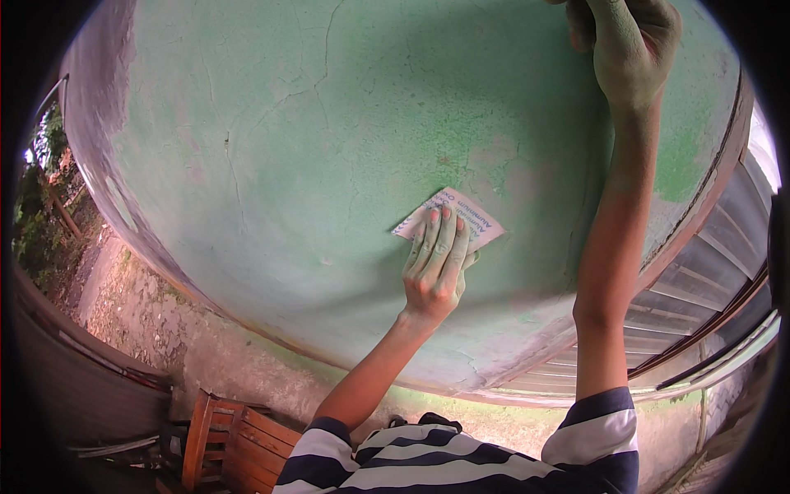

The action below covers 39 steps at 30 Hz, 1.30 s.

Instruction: The person uses a piece of sandpaper to sand a green exterior wall, moving the sandpaper in circular and linear motions while resting one hand on the wall for stability.

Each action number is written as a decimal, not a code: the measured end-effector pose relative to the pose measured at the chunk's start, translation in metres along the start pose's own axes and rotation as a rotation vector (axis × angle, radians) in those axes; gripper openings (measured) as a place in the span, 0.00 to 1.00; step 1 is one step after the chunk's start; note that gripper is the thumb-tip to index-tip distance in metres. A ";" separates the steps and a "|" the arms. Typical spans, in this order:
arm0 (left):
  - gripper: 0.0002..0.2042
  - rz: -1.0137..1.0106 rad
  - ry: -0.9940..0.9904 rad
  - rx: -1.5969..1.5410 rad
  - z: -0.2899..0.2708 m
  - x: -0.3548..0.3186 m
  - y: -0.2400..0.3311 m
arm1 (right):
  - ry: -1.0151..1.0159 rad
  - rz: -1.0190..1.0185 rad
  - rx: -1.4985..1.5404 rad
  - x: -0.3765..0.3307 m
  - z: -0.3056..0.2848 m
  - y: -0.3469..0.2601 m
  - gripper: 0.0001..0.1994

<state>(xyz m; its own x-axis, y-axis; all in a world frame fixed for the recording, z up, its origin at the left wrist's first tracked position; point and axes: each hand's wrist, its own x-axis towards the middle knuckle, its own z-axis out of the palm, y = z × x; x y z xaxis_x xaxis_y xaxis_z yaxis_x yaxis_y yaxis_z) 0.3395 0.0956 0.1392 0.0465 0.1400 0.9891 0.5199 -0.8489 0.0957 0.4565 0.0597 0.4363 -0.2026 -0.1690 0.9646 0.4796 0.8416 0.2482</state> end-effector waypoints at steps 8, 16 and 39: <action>0.21 0.083 0.161 0.039 -0.007 0.115 -0.007 | 0.029 0.120 0.016 -0.003 -0.003 0.000 0.23; 0.22 0.126 -0.070 0.034 0.009 0.003 0.010 | 0.027 -0.060 -0.010 0.001 -0.006 0.003 0.24; 0.22 0.229 0.121 0.090 0.008 0.132 0.011 | 0.106 -0.028 0.022 -0.006 -0.013 0.008 0.22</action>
<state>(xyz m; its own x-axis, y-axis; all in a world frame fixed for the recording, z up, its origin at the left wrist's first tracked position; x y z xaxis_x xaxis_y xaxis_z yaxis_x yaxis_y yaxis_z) 0.3583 0.1087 0.2702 0.0723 -0.1171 0.9905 0.5817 -0.8017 -0.1373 0.4723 0.0606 0.4337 -0.1239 -0.2451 0.9615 0.4558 0.8467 0.2746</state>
